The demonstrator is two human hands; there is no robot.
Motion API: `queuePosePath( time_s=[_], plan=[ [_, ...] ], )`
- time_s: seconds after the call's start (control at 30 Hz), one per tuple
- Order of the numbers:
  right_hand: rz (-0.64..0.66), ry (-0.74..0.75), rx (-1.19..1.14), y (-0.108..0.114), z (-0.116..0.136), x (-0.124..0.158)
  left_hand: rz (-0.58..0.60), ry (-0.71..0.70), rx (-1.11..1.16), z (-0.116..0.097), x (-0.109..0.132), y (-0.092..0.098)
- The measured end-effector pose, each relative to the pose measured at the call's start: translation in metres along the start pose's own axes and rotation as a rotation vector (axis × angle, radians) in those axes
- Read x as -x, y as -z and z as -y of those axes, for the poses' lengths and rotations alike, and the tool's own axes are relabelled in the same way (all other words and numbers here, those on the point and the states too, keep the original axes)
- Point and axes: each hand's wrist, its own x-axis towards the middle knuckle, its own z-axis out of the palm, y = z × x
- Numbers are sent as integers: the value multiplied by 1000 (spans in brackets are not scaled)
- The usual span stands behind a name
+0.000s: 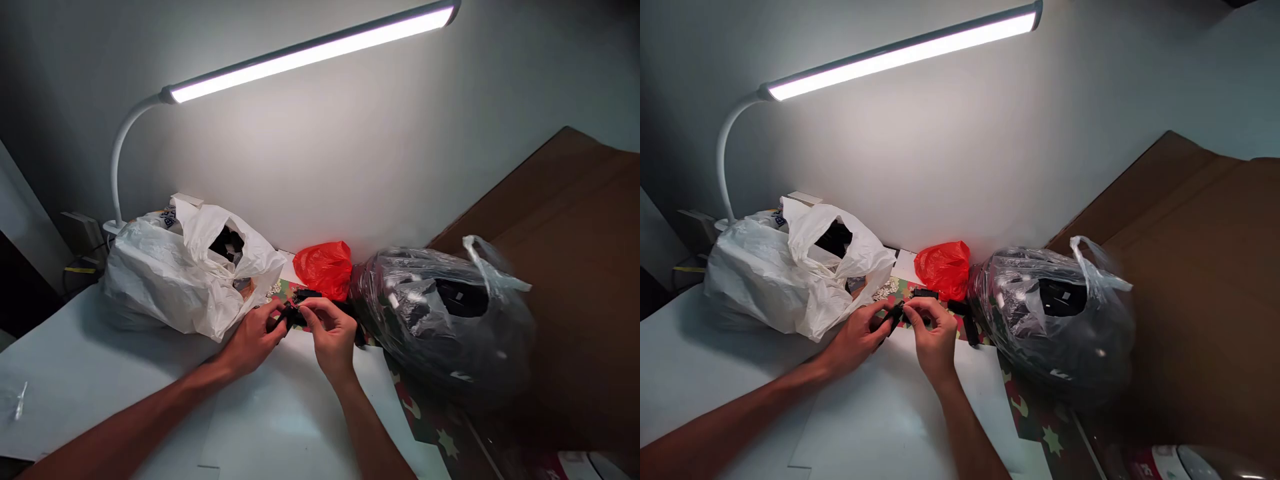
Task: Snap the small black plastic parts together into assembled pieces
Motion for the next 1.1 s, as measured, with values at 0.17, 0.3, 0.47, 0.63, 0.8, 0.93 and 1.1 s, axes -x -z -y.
queuePosePath(
  time_s=[0.17, 0.3, 0.47, 0.63, 0.8, 0.93, 1.1],
  plan=[
    [-79, 85, 104, -6, -1, 8, 0, 25, 39, 2, -1, -2],
    [-93, 122, 140, -6, -1, 10, 18, 67, 111, 5, -2, -3],
    [-118, 163, 212, -8, 1, 14, 56, 73, 122, 6, -2, -5],
    [-147, 229, 275, -10, -2, 16, 66, 87, 131, 4, 1, -6],
    [-154, 235, 315, -12, -4, 19, 27, 32, -2, 0, 4, -6],
    [-153, 190, 300, -13, -4, 22, 15, 0, -79, -1, 6, -6],
    [-74, 13, 148, -12, -7, 19, 29, -6, -91, -1, 6, -5]
  ],
)
